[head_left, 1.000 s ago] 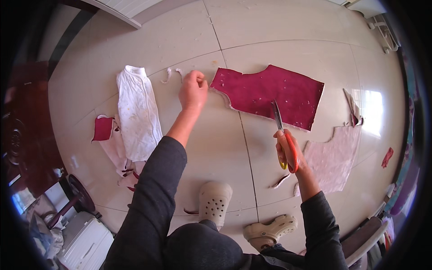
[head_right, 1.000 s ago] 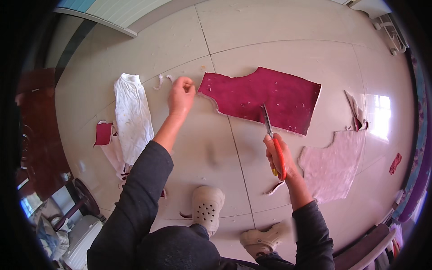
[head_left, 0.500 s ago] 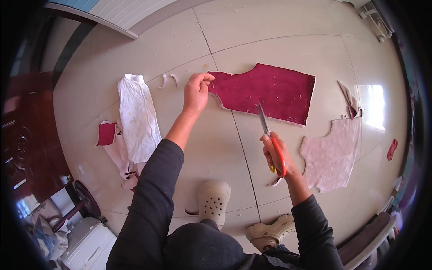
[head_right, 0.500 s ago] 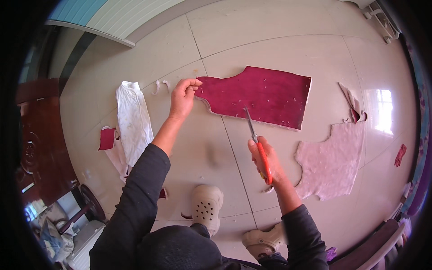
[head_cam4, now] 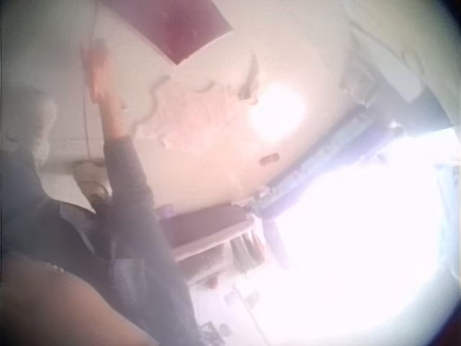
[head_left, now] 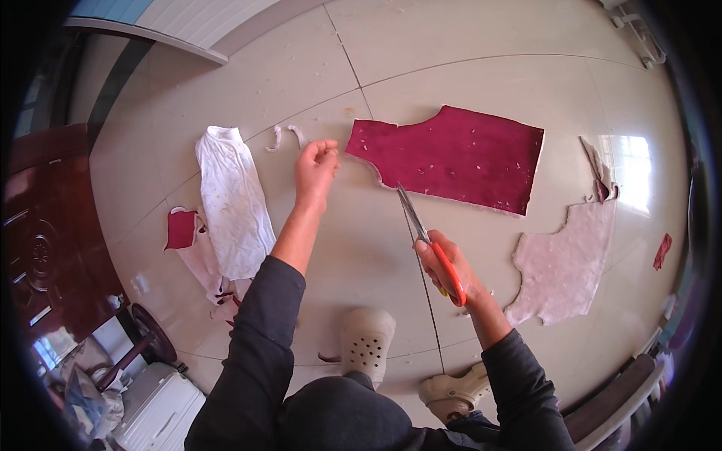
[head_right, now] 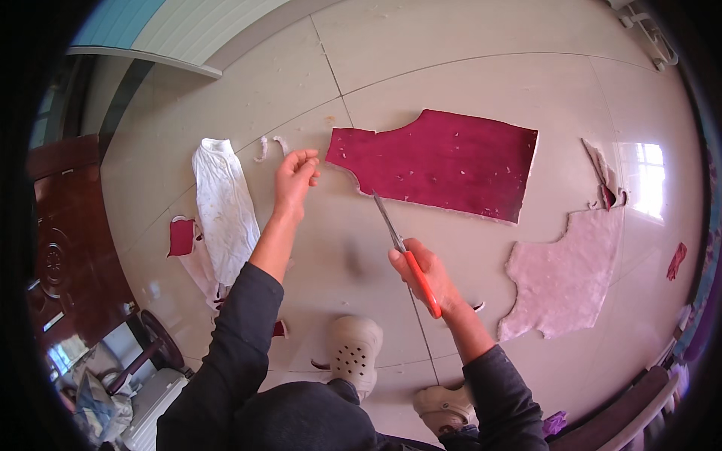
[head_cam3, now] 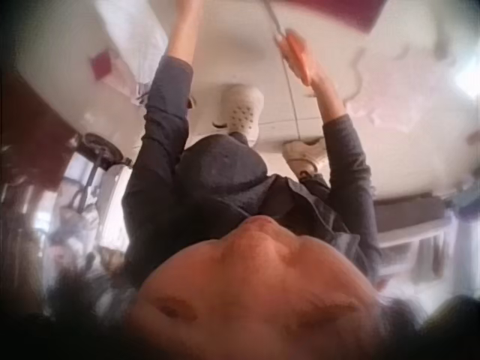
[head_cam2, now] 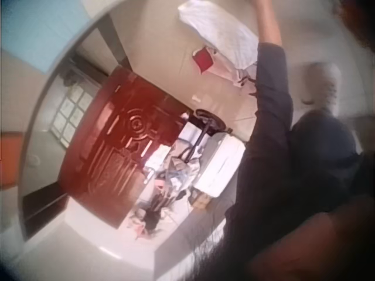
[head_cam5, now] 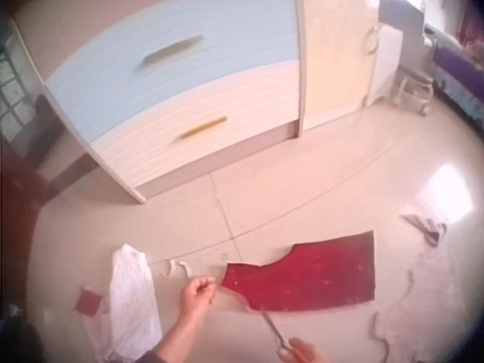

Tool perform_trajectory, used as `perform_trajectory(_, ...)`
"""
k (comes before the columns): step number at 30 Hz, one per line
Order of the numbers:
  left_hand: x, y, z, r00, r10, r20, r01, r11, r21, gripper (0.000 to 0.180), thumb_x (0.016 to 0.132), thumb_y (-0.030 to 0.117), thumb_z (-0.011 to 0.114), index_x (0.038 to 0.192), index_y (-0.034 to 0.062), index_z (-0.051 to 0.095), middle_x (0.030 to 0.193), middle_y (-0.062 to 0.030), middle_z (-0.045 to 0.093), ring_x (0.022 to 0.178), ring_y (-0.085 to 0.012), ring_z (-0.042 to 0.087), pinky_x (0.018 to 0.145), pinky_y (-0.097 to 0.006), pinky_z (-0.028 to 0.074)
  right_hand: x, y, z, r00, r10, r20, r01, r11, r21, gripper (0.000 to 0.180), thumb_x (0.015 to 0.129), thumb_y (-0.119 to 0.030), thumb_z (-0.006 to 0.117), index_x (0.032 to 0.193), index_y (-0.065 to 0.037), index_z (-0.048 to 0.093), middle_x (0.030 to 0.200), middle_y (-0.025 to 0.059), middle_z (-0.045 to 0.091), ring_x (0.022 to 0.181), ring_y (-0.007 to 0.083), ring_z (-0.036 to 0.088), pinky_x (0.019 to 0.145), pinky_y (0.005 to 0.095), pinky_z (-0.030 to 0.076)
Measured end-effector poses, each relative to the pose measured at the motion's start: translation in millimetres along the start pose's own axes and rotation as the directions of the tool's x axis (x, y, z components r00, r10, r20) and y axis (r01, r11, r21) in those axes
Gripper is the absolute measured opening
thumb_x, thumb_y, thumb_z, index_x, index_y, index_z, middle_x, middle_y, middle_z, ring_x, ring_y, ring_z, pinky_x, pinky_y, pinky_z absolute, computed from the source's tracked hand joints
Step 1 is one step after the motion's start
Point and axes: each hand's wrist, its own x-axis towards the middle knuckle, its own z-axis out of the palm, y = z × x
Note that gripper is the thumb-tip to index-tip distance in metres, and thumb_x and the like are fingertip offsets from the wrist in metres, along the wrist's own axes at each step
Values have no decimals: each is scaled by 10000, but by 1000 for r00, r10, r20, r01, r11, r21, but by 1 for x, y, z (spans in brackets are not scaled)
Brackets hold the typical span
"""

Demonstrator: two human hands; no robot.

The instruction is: The person aligns a red fabric piece with a light pink pattern on the floor, then uses scissors to trim the edges of the red fabric along the pattern. The person repeatedly adjusts the fabric and cuts away excess material to match the shape.

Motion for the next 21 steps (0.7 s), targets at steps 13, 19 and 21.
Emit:
perform_trajectory(13, 3, 1, 15, 998, 21, 55, -24, 998, 56, 121, 891, 145, 641, 944, 38, 621, 784, 17, 566, 676, -64, 521, 580, -222, 429, 6, -5, 3, 996, 59, 62, -56, 998, -41, 470, 925, -487, 557, 1013, -27, 532, 694, 29, 516, 670, 117, 487, 636, 287, 447)
perform_trajectory(19, 4, -19, 18, 874, 457, -168, -420, 882, 213, 109, 920, 128, 598, 996, 49, 608, 848, -21, 592, 618, -56, 501, 515, -226, 410, 4, 9, 13, 993, 89, 79, -87, 996, -33, 484, 924, -486, 560, 1020, -13, 529, 696, 32, 525, 677, 117, 493, 652, 283, 454)
perform_trajectory(21, -11, -20, 16, 984, 141, -105, -145, 989, -30, 113, 929, 125, 583, 1009, 48, 606, 822, -29, 595, 579, -57, 497, 476, -218, 396, 2, 12, 16, 997, 60, 58, -59, 998, -7, 452, 930, -481, 553, 994, -34, 525, 672, 14, 499, 610, 95, 465, 579, 260, 418)
